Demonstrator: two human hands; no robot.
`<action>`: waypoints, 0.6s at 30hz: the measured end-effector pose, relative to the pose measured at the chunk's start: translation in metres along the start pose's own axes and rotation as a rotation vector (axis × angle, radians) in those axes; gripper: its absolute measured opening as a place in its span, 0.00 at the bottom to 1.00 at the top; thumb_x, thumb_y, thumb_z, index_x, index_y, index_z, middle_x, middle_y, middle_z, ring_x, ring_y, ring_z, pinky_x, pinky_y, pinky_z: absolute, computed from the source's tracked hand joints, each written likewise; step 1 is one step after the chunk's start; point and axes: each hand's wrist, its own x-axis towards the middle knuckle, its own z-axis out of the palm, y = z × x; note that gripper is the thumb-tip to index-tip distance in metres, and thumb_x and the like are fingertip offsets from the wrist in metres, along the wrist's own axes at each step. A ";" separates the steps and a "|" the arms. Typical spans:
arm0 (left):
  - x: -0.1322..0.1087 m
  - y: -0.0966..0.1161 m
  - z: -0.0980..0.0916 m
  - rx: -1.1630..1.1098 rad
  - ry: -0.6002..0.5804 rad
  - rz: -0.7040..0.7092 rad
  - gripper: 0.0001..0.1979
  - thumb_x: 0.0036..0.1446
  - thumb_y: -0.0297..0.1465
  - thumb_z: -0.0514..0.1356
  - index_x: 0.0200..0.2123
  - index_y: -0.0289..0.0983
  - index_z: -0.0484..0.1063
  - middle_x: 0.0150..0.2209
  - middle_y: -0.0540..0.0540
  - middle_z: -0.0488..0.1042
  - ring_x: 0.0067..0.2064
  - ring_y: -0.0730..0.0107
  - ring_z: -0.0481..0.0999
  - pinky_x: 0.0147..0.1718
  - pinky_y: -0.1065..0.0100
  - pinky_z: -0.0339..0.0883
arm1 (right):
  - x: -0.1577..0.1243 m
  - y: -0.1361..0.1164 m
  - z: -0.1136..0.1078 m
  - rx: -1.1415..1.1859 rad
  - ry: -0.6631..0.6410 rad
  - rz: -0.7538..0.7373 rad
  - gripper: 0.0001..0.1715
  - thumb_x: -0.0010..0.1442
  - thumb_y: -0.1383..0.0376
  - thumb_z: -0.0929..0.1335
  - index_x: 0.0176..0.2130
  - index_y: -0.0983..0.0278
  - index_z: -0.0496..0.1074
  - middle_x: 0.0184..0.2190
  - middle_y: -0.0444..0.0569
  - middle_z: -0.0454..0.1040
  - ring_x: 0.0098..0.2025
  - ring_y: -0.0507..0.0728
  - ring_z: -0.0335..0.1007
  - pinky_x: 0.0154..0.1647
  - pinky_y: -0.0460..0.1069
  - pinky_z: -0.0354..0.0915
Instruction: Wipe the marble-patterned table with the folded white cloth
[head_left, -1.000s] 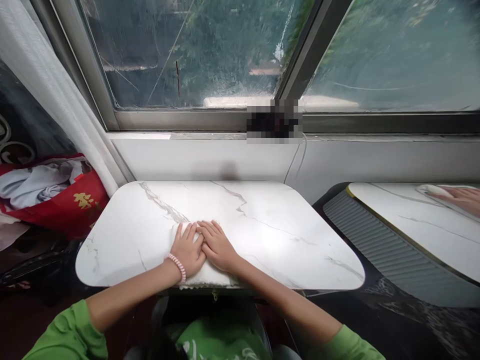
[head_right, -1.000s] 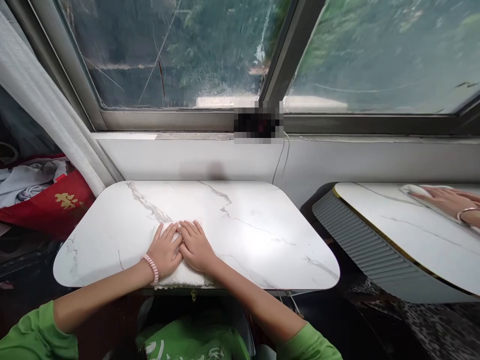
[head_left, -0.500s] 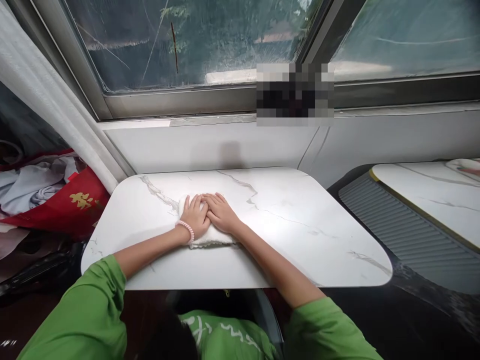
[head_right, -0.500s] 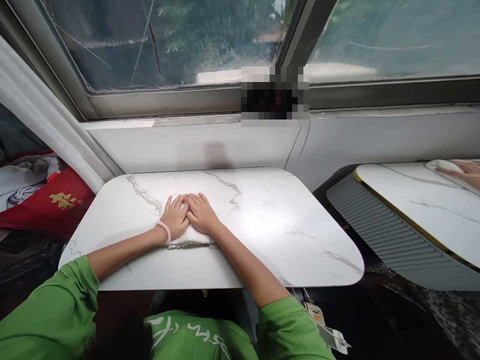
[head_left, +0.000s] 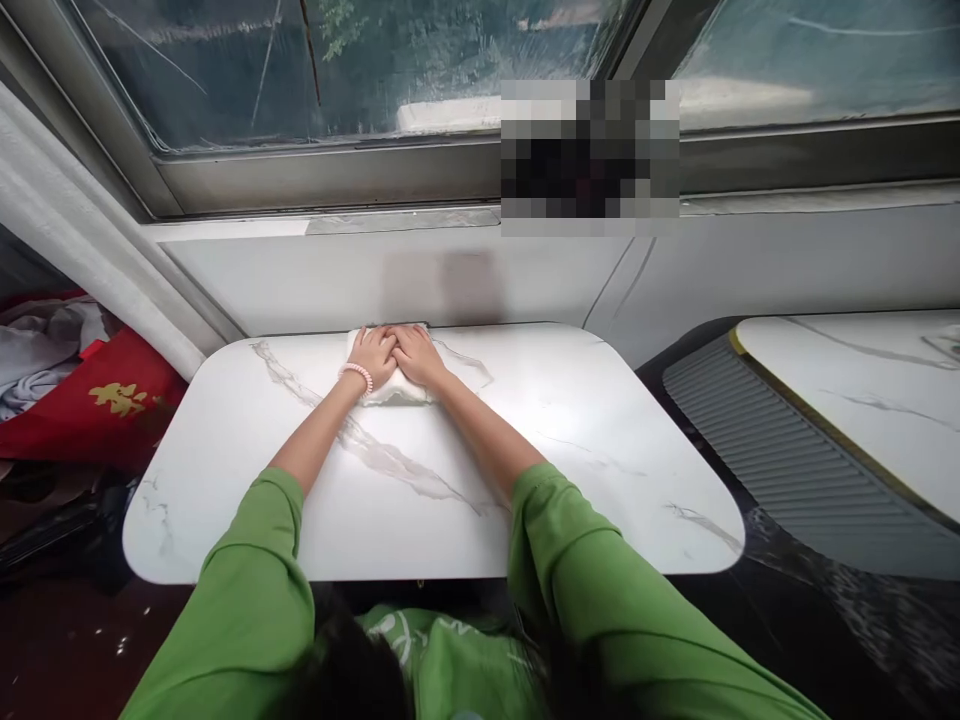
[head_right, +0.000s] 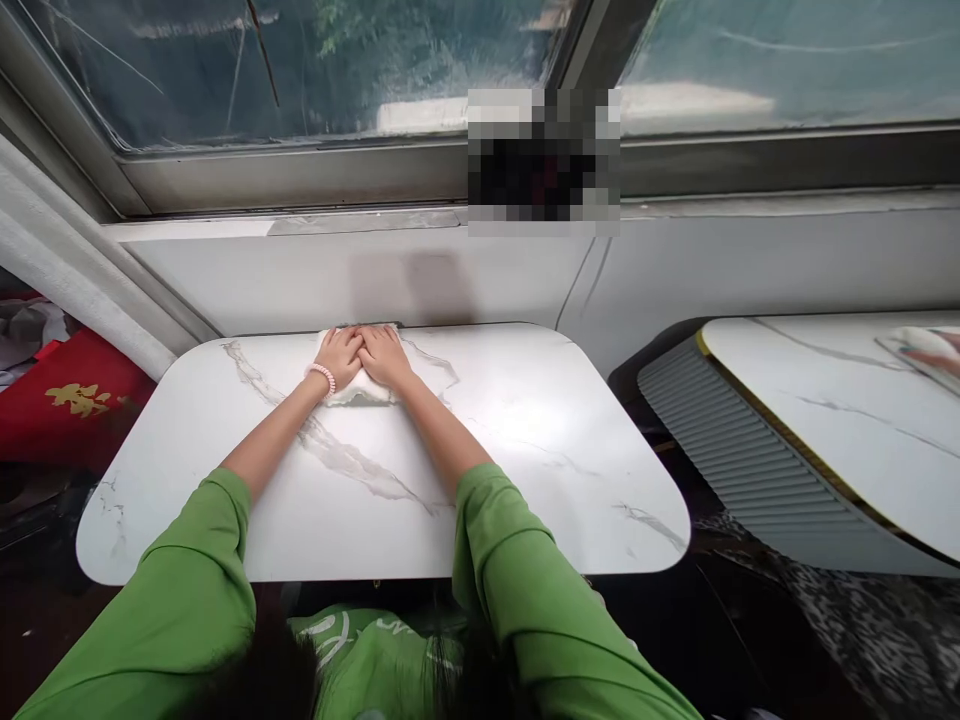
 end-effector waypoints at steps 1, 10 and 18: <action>0.002 0.001 0.000 -0.004 0.005 -0.006 0.23 0.63 0.28 0.49 0.60 0.31 0.64 0.65 0.36 0.62 0.66 0.57 0.58 0.68 0.51 0.40 | 0.001 0.002 0.000 -0.003 0.001 0.002 0.22 0.62 0.70 0.55 0.52 0.66 0.67 0.55 0.56 0.73 0.58 0.60 0.64 0.67 0.59 0.47; -0.031 0.036 0.002 0.005 -0.004 -0.049 0.24 0.64 0.29 0.47 0.61 0.30 0.63 0.68 0.35 0.56 0.70 0.55 0.53 0.68 0.50 0.39 | -0.042 -0.001 -0.006 -0.040 -0.043 0.012 0.28 0.65 0.68 0.53 0.60 0.71 0.63 0.66 0.57 0.61 0.70 0.62 0.49 0.70 0.62 0.43; -0.125 0.125 0.007 -0.022 -0.037 0.083 0.29 0.64 0.33 0.48 0.65 0.25 0.57 0.69 0.29 0.50 0.71 0.44 0.47 0.67 0.42 0.36 | -0.175 -0.024 -0.047 -0.071 -0.100 -0.059 0.29 0.67 0.64 0.54 0.63 0.68 0.61 0.67 0.55 0.59 0.71 0.61 0.48 0.72 0.64 0.43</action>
